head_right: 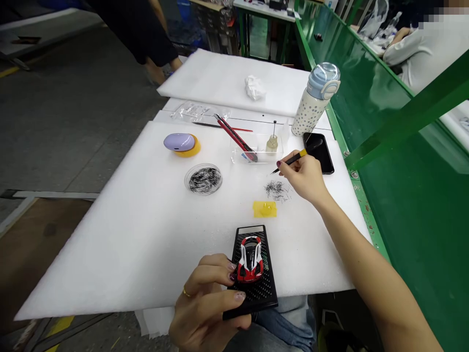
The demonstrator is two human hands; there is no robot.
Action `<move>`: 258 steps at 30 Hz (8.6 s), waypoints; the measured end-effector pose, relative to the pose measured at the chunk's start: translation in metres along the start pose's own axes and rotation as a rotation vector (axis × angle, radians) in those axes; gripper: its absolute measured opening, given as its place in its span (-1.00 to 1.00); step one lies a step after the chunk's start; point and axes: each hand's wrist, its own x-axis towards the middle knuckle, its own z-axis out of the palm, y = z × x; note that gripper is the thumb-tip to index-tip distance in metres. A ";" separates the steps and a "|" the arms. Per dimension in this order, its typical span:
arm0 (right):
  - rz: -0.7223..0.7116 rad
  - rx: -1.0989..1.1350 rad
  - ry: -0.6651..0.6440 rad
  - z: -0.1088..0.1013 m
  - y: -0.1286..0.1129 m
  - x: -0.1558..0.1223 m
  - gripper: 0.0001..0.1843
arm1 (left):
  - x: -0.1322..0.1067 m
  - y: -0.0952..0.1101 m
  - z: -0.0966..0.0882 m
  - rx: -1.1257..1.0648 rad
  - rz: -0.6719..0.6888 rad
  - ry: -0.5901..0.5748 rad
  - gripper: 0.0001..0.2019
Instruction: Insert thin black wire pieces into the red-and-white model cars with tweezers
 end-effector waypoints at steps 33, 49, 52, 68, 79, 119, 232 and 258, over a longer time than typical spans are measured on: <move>0.053 -0.053 0.168 0.019 0.003 -0.007 -0.80 | -0.004 -0.002 -0.002 -0.056 -0.021 -0.033 -0.77; 0.160 0.042 0.263 -0.020 0.034 -0.054 -0.80 | 0.000 -0.001 -0.003 -0.040 0.007 -0.074 -0.78; 0.186 0.065 0.259 -0.019 0.035 -0.055 -0.79 | -0.002 -0.001 -0.002 -0.030 0.006 -0.081 -0.78; 0.340 0.169 0.201 -0.023 0.043 -0.047 -0.83 | -0.002 -0.002 -0.005 -0.051 0.028 -0.099 -0.79; 0.294 0.353 0.191 -0.024 0.042 -0.049 -0.75 | -0.002 -0.003 -0.005 -0.058 0.024 -0.107 -0.78; 0.042 0.754 0.044 0.012 -0.006 -0.119 -0.74 | -0.005 -0.005 -0.004 -0.031 0.031 -0.070 -0.76; 0.118 0.056 -0.024 -0.031 0.002 -0.197 -0.67 | -0.028 0.015 0.068 0.313 0.155 -0.105 -0.74; 0.383 -0.496 1.087 -0.215 0.142 -0.249 -0.57 | -0.157 -0.061 0.112 -1.023 -1.403 -0.857 -0.55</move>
